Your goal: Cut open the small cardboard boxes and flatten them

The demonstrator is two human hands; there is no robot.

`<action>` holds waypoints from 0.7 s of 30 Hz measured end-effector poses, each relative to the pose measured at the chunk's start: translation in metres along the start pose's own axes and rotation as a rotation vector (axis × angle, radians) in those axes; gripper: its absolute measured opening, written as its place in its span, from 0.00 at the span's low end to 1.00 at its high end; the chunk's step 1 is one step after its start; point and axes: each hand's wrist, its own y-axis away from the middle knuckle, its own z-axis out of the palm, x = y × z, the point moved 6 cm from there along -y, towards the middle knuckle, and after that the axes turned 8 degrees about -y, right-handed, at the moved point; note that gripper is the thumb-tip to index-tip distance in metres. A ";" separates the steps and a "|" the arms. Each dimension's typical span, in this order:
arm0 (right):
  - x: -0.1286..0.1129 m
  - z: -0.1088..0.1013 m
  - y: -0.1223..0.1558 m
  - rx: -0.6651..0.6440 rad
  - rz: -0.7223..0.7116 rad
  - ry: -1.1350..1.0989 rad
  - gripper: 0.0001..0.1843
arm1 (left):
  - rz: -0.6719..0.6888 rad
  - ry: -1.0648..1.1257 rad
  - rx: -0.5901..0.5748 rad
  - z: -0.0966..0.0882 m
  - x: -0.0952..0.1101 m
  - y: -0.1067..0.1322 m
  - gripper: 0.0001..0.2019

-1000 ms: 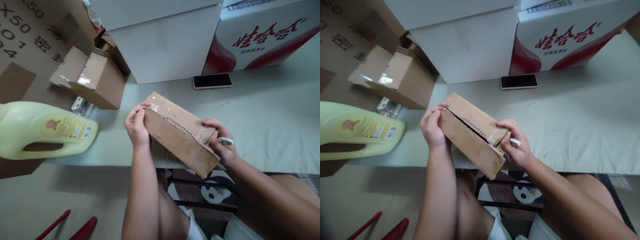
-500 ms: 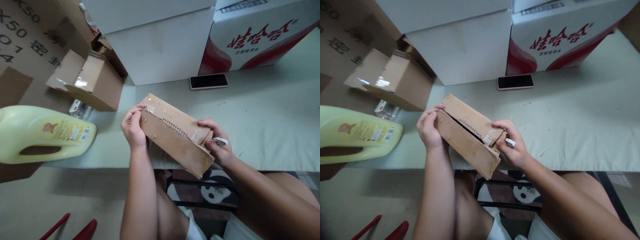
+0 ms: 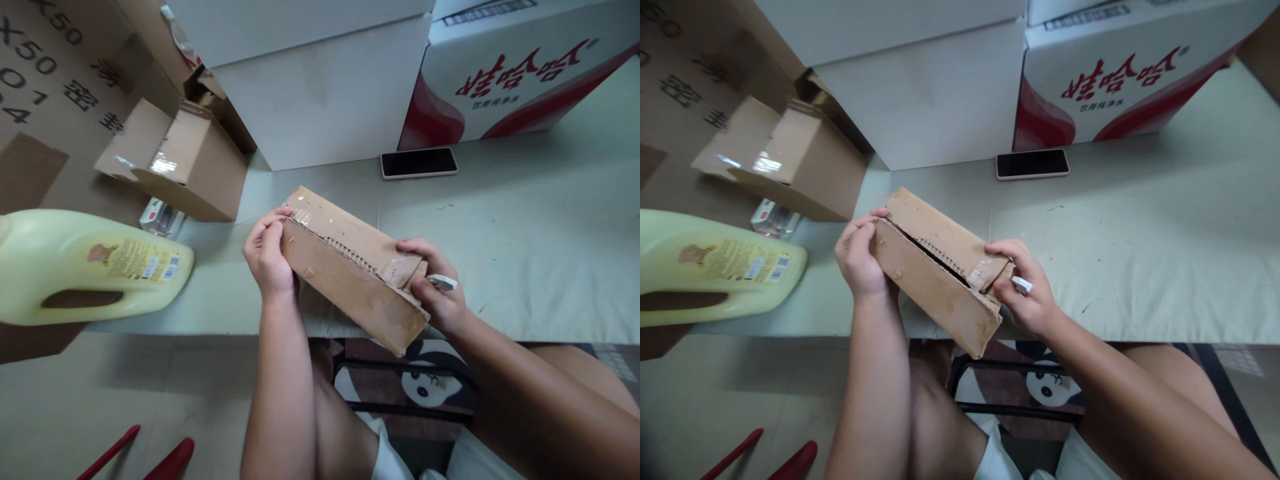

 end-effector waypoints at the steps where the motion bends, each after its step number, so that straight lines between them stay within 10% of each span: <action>1: 0.000 0.000 0.000 -0.001 0.000 -0.002 0.20 | -0.001 -0.005 0.001 0.000 0.000 0.000 0.08; 21: -0.009 -0.002 -0.007 -0.044 -0.017 0.099 0.20 | -0.026 0.022 -0.097 -0.002 -0.002 0.001 0.10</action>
